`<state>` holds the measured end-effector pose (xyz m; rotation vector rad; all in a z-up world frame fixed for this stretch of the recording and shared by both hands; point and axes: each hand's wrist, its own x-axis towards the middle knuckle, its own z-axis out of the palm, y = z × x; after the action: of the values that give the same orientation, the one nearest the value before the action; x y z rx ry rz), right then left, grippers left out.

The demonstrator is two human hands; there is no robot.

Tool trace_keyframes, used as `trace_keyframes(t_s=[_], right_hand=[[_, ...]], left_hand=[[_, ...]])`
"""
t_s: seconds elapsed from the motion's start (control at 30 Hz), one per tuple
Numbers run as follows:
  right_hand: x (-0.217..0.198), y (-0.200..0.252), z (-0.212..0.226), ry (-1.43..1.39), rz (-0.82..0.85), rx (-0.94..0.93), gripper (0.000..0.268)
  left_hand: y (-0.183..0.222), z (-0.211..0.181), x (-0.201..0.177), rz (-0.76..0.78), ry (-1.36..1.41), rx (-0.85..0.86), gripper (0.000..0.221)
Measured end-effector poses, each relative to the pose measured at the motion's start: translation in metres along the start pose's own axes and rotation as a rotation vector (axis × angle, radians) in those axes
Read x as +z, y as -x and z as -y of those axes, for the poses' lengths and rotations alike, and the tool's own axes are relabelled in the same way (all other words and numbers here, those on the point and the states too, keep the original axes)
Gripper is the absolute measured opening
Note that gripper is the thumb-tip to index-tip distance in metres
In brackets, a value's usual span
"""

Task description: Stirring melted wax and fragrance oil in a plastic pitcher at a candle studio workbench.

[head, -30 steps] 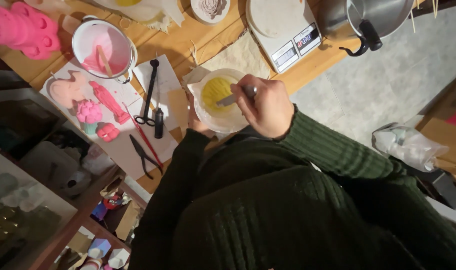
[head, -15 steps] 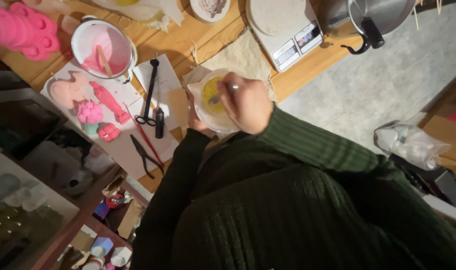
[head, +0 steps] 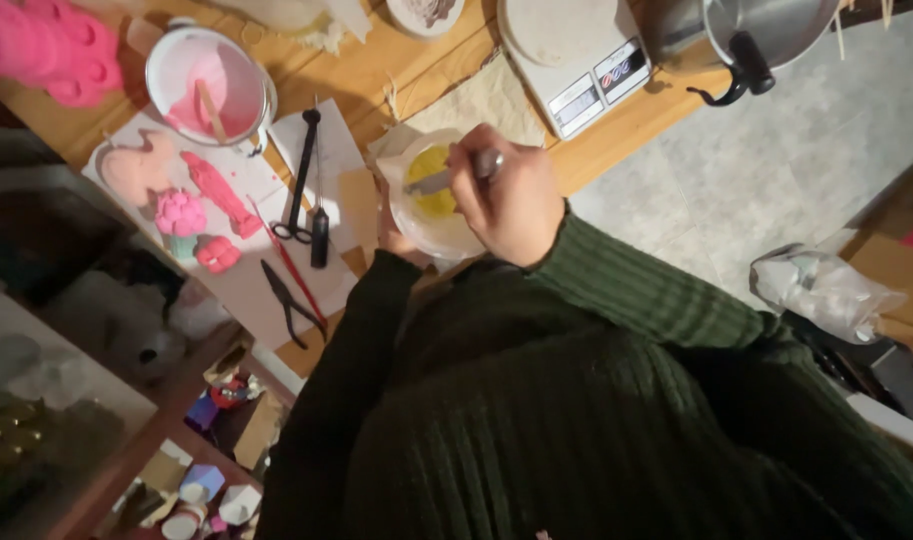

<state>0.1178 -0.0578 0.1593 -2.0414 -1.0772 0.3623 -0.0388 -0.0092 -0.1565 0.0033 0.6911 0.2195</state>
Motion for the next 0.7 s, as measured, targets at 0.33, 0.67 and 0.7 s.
trace_keyframes(t_s=[0.33,0.67,0.7], right_hand=[[0.004,0.006,-0.01,0.042,0.034,0.016,0.01],[0.045,0.013,-0.06,0.043,0.095,-0.037,0.011],[0.027,0.01,-0.054,0.042,0.102,-0.044,0.011]], left_hand=[[-0.024,-0.005,-0.025,-0.013,0.096,-0.086,0.087],[-0.04,-0.005,-0.049,-0.025,0.199,-0.164,0.099],[-0.002,-0.013,-0.009,-0.023,0.205,-0.155,0.099]])
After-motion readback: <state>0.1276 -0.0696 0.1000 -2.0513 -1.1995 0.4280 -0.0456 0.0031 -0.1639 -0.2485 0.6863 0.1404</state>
